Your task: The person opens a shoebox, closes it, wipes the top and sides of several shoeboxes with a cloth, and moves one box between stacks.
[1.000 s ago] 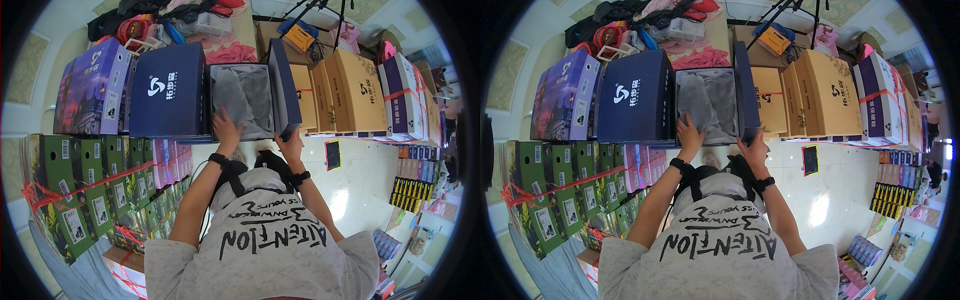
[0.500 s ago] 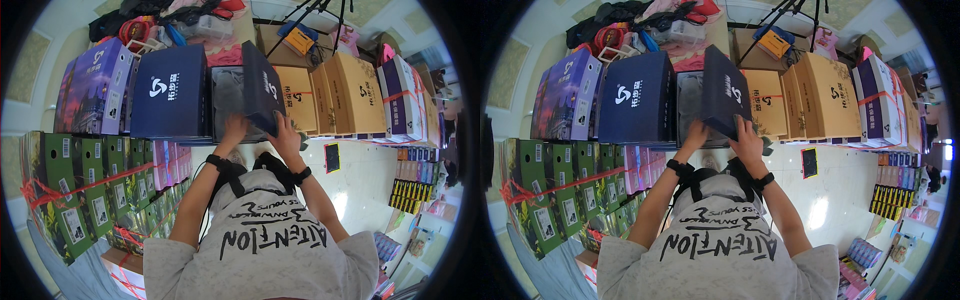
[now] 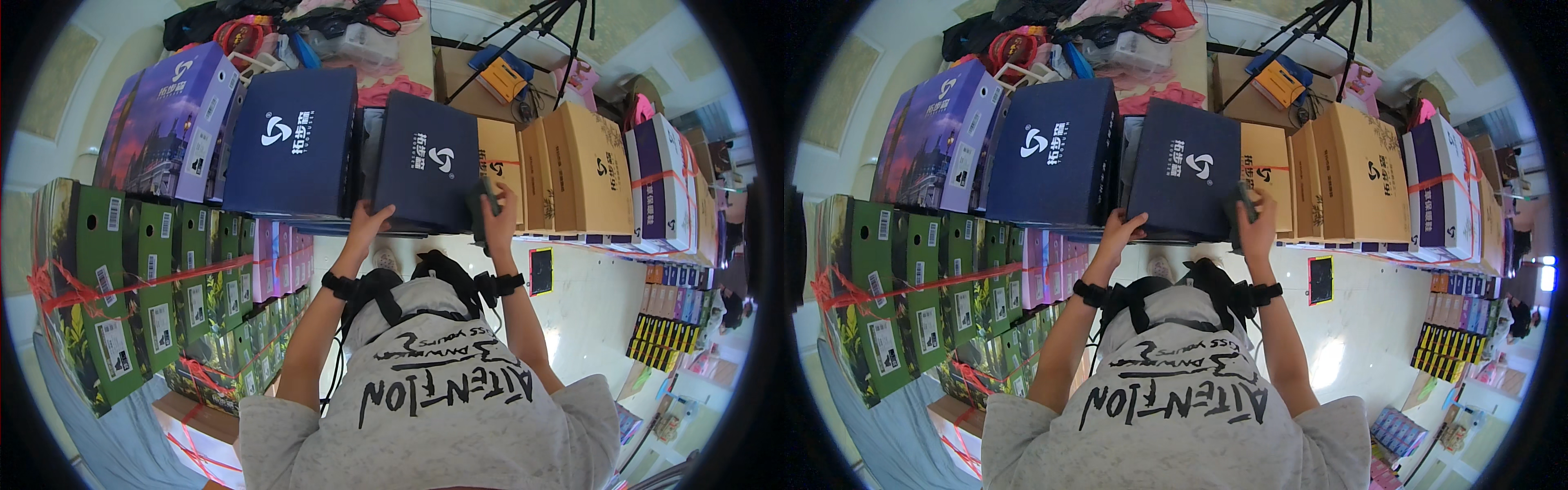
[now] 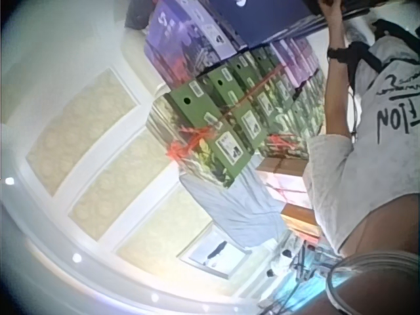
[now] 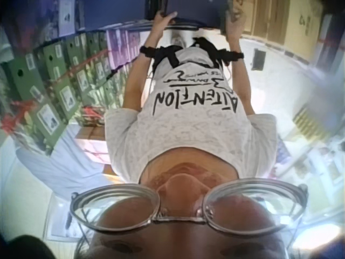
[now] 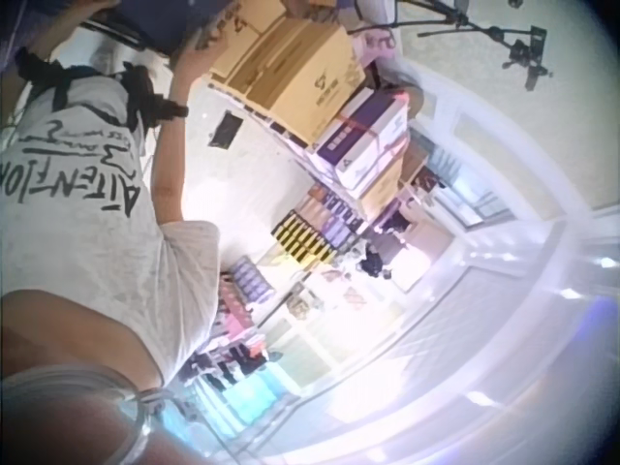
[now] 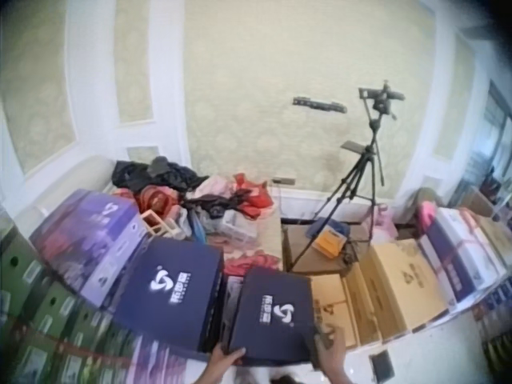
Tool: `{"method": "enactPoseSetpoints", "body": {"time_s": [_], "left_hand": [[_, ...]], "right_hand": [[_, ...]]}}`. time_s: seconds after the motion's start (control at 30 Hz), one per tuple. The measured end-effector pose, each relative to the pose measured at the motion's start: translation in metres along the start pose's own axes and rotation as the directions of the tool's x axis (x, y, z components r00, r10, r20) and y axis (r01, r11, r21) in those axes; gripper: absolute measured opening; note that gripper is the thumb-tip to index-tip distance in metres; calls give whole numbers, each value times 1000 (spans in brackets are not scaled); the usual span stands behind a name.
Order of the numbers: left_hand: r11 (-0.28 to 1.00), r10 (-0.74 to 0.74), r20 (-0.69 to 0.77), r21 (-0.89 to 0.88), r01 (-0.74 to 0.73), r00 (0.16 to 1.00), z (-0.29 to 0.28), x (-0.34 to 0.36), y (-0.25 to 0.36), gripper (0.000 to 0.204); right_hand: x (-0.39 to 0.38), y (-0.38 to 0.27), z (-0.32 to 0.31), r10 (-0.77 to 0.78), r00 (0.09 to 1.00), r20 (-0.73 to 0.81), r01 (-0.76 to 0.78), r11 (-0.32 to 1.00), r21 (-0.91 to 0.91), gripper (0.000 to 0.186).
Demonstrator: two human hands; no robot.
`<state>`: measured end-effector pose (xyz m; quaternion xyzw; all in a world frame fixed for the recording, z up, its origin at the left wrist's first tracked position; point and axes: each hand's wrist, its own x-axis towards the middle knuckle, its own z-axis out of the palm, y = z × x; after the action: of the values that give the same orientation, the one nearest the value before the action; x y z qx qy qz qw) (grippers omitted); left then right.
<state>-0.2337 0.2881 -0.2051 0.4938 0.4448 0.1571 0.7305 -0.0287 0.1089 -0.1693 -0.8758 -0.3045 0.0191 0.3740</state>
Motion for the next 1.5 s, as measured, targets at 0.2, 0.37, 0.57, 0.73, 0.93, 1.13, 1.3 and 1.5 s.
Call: {"method": "enactPoseSetpoints", "body": {"time_s": [0.2,0.37,0.57,0.73,0.93,1.13,1.3,1.5], "left_hand": [[940,103,-97,335,-64,990,-23,-28,-18,63],[704,178,-185,710,6,967,-22,-35,-8,66],[808,64,-161,587,43,985,-36,-22,-31,75],[961,-65,-95,260,88,993,-39,-24,-21,76],[956,-77,-129,270,110,989,-45,-14,-36,68],[963,-266,43,46,264,963,-56,-4,-45,73],[943,-301,177,-91,320,937,-64,7,-67,71],[925,-312,308,-118,362,898,-62,15,-80,90]], "right_hand": [[6,65,21,413,908,74,-407,824,395,41],[-1,37,42,219,900,376,-364,853,374,46],[3,53,55,144,928,344,-247,929,277,46],[4,42,50,171,919,355,-278,920,276,45],[1,42,50,227,882,412,-354,897,264,46],[0,52,57,165,931,324,-271,909,317,47],[14,44,45,313,760,569,-591,697,406,51],[21,40,33,308,658,687,-720,526,453,56]]}}
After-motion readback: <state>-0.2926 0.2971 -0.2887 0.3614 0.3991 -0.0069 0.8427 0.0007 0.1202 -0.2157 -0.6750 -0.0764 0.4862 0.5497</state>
